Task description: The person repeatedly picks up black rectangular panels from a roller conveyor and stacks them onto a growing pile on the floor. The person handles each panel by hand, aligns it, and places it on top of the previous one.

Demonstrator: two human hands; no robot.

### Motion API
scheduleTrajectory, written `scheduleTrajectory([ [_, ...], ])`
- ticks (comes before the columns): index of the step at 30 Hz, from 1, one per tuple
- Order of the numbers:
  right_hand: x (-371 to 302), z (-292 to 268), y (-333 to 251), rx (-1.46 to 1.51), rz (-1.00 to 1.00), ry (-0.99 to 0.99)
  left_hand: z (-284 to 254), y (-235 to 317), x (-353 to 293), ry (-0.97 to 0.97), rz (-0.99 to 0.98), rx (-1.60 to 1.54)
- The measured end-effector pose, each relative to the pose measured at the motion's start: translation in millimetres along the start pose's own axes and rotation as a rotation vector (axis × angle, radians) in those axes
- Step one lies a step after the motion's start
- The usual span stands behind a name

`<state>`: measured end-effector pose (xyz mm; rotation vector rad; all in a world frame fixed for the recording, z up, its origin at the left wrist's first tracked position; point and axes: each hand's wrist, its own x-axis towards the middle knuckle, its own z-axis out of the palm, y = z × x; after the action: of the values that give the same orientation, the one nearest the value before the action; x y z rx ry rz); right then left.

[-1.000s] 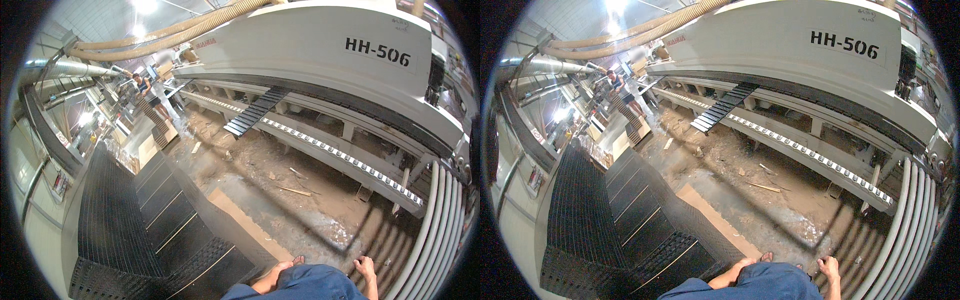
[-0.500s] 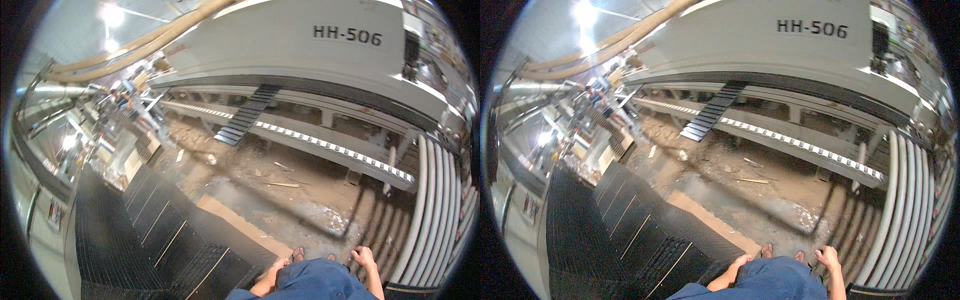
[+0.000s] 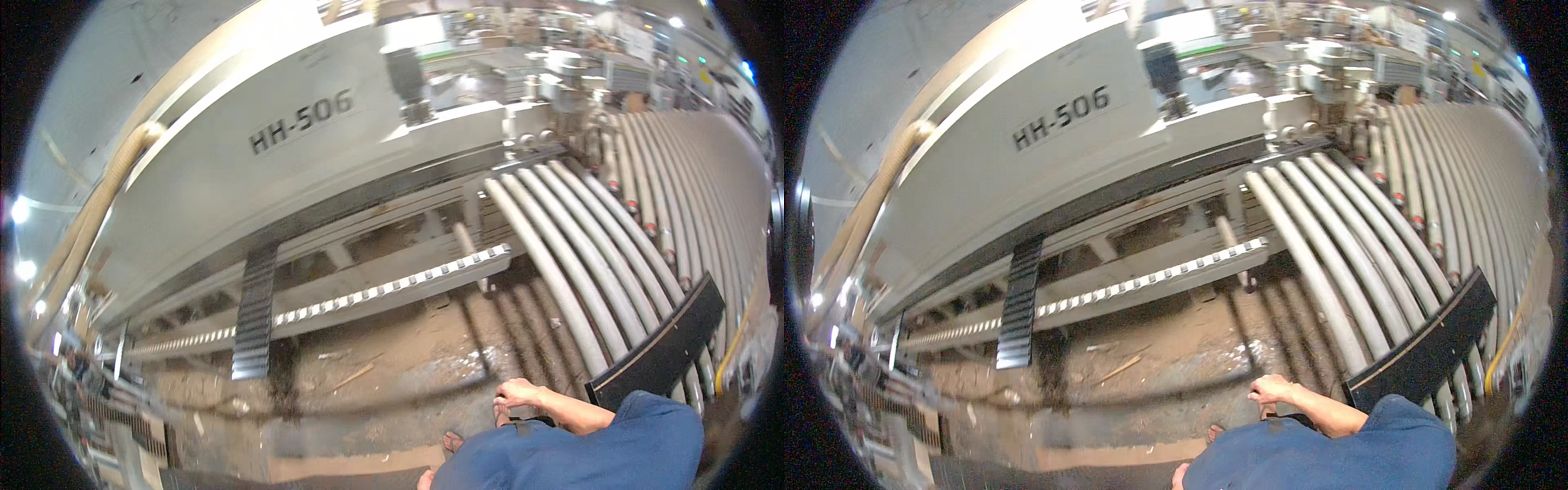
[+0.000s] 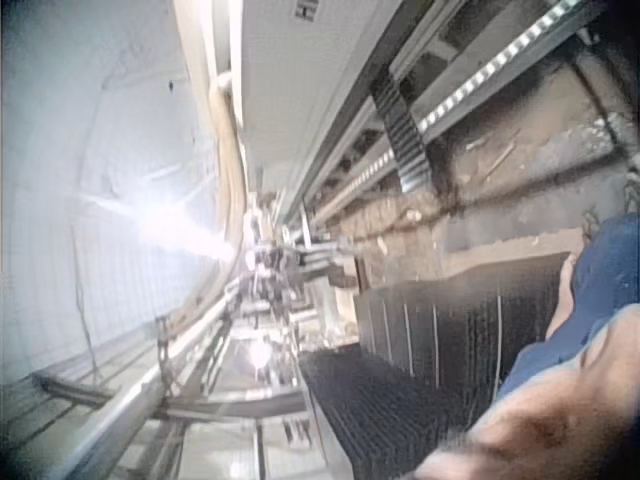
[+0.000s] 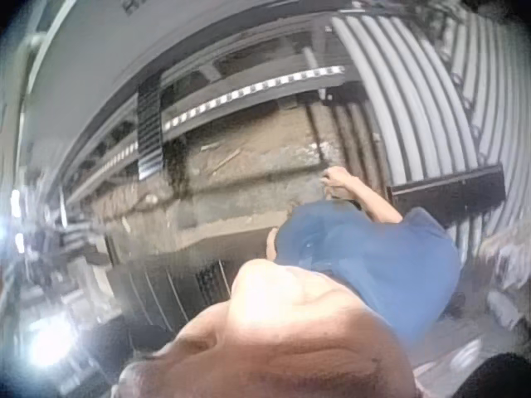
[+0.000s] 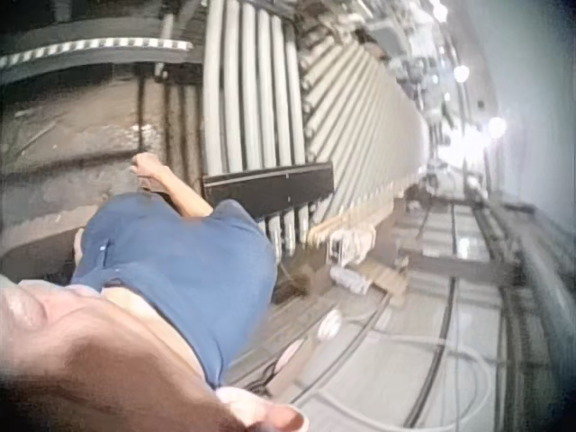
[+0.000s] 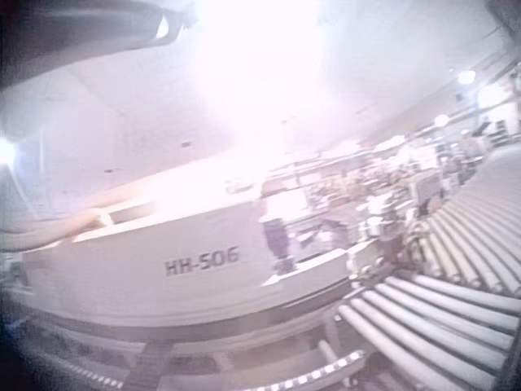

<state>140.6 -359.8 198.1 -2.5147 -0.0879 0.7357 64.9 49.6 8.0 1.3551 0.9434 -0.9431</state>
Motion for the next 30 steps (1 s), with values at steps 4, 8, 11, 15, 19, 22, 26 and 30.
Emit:
scheduleTrajectory([
  [4,-11,4,1,0.045,0.008,0.022,19,28,-11,0.068,0.068,0.241],
  [8,-17,15,11,0.045,0.036,0.028,37,50,-17,0.103,0.125,0.388],
  [11,-23,16,14,0.057,0.064,0.024,44,58,-18,0.120,0.157,0.468],
  [15,-26,18,16,0.065,0.061,0.057,45,60,-18,0.157,0.192,0.547],
  [19,-21,13,14,0.059,0.066,0.039,36,52,-19,0.205,0.225,0.598],
  [22,-14,5,3,0.062,0.035,0.025,14,35,-22,0.242,0.253,0.606],
  [26,5,-1,3,0.049,0.048,0.058,4,20,-30,0.215,0.174,0.334],
  [30,27,-27,-21,0.105,-0.085,0.113,-1,11,-19,0.147,0.067,-0.064],
])
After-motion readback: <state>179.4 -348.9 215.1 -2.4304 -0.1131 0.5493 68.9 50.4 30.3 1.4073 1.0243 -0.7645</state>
